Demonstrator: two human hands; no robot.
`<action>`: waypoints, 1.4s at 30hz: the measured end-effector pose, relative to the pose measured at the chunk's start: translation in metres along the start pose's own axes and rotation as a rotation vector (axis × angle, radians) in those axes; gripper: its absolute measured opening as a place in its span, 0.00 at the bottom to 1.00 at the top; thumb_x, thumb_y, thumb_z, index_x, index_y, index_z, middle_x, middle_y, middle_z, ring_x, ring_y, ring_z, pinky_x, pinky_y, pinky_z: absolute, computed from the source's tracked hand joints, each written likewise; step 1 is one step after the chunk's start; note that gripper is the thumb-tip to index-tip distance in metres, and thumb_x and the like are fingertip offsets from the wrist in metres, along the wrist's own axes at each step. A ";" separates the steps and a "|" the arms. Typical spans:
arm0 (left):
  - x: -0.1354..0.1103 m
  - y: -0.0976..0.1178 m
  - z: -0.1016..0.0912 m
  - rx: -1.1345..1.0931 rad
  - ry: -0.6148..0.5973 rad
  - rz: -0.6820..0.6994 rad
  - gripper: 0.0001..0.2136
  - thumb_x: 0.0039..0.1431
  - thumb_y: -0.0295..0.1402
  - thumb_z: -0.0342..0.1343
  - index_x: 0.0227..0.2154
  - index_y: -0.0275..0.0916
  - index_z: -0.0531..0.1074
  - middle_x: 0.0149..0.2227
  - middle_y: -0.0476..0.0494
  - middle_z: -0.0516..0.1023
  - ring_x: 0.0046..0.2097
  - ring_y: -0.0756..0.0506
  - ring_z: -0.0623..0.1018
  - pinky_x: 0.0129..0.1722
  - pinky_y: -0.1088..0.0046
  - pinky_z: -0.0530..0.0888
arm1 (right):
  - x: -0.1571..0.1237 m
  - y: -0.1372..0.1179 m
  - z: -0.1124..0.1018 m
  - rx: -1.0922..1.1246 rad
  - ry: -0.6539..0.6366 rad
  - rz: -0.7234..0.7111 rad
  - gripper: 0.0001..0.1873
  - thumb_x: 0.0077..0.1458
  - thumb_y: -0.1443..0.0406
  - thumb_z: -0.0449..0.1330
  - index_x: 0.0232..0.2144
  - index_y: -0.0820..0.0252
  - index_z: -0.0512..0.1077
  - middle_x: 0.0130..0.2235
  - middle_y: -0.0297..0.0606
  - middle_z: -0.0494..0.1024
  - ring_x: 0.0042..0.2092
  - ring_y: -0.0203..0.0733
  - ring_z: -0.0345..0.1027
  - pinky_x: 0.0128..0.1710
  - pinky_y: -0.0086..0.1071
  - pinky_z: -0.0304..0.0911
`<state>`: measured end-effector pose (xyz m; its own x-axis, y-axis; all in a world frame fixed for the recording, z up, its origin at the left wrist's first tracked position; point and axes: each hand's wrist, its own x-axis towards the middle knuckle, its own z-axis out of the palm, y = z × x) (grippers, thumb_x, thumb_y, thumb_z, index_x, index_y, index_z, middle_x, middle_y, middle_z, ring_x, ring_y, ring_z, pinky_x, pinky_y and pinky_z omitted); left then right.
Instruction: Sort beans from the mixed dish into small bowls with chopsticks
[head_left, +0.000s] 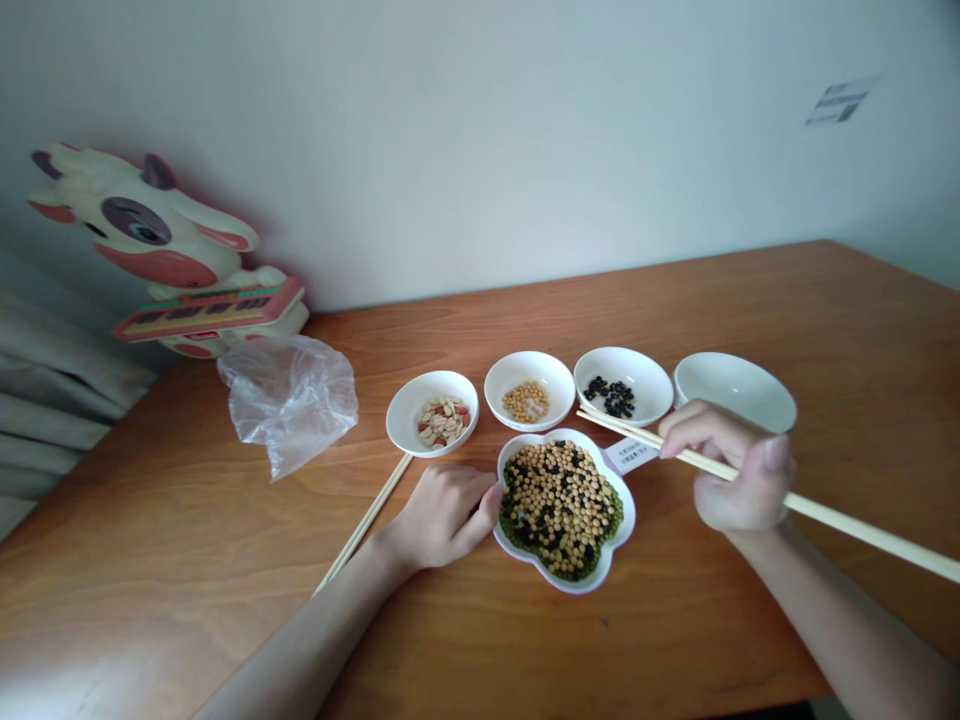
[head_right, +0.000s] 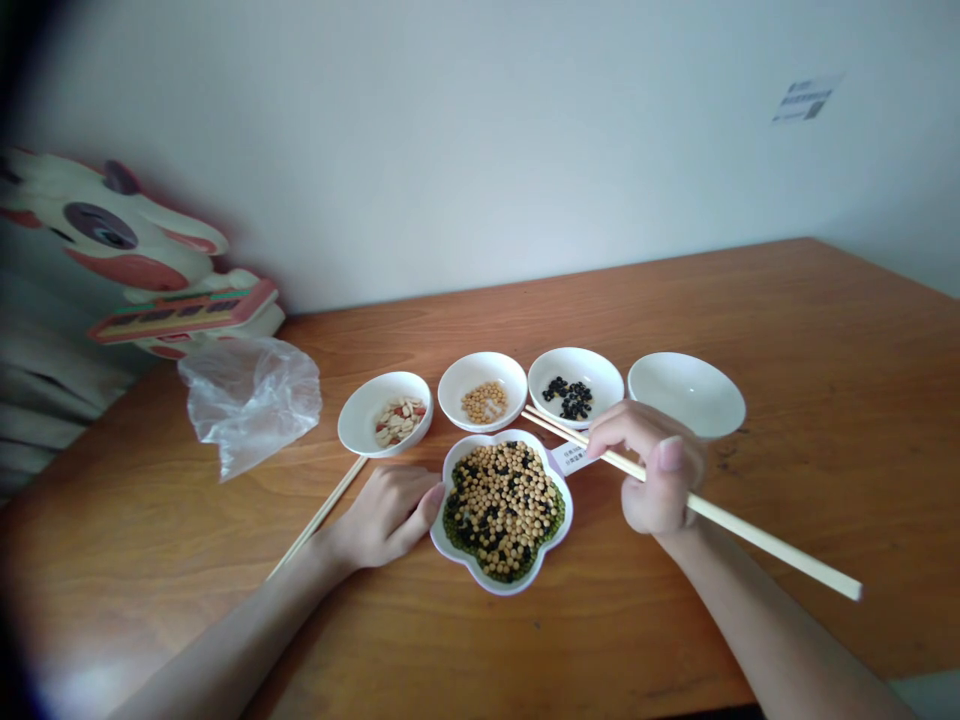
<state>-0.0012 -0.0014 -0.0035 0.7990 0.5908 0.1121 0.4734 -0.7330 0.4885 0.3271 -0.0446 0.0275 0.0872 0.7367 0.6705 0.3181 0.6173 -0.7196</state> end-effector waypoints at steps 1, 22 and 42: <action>0.000 0.000 0.000 0.002 0.000 0.003 0.19 0.76 0.38 0.38 0.28 0.39 0.64 0.27 0.46 0.74 0.27 0.48 0.68 0.31 0.69 0.62 | -0.001 -0.002 0.003 0.027 -0.028 -0.013 0.37 0.70 0.43 0.41 0.25 0.52 0.79 0.26 0.43 0.76 0.30 0.51 0.69 0.30 0.44 0.58; 0.002 -0.001 0.000 0.032 0.007 -0.009 0.21 0.77 0.40 0.37 0.28 0.39 0.64 0.27 0.47 0.74 0.26 0.49 0.68 0.30 0.70 0.59 | 0.004 -0.004 0.020 0.266 -0.518 0.295 0.38 0.75 0.50 0.36 0.27 0.56 0.78 0.28 0.38 0.77 0.31 0.43 0.69 0.34 0.39 0.63; 0.002 0.000 0.000 0.009 0.041 0.020 0.20 0.77 0.39 0.38 0.28 0.39 0.62 0.27 0.48 0.74 0.27 0.50 0.67 0.30 0.69 0.57 | -0.003 -0.007 0.045 0.160 -0.648 0.142 0.37 0.72 0.44 0.35 0.32 0.57 0.75 0.32 0.39 0.76 0.34 0.45 0.69 0.37 0.40 0.60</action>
<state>0.0005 -0.0006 -0.0033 0.7925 0.5891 0.1578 0.4607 -0.7478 0.4781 0.2825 -0.0387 0.0220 -0.4810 0.7995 0.3597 0.1977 0.4987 -0.8440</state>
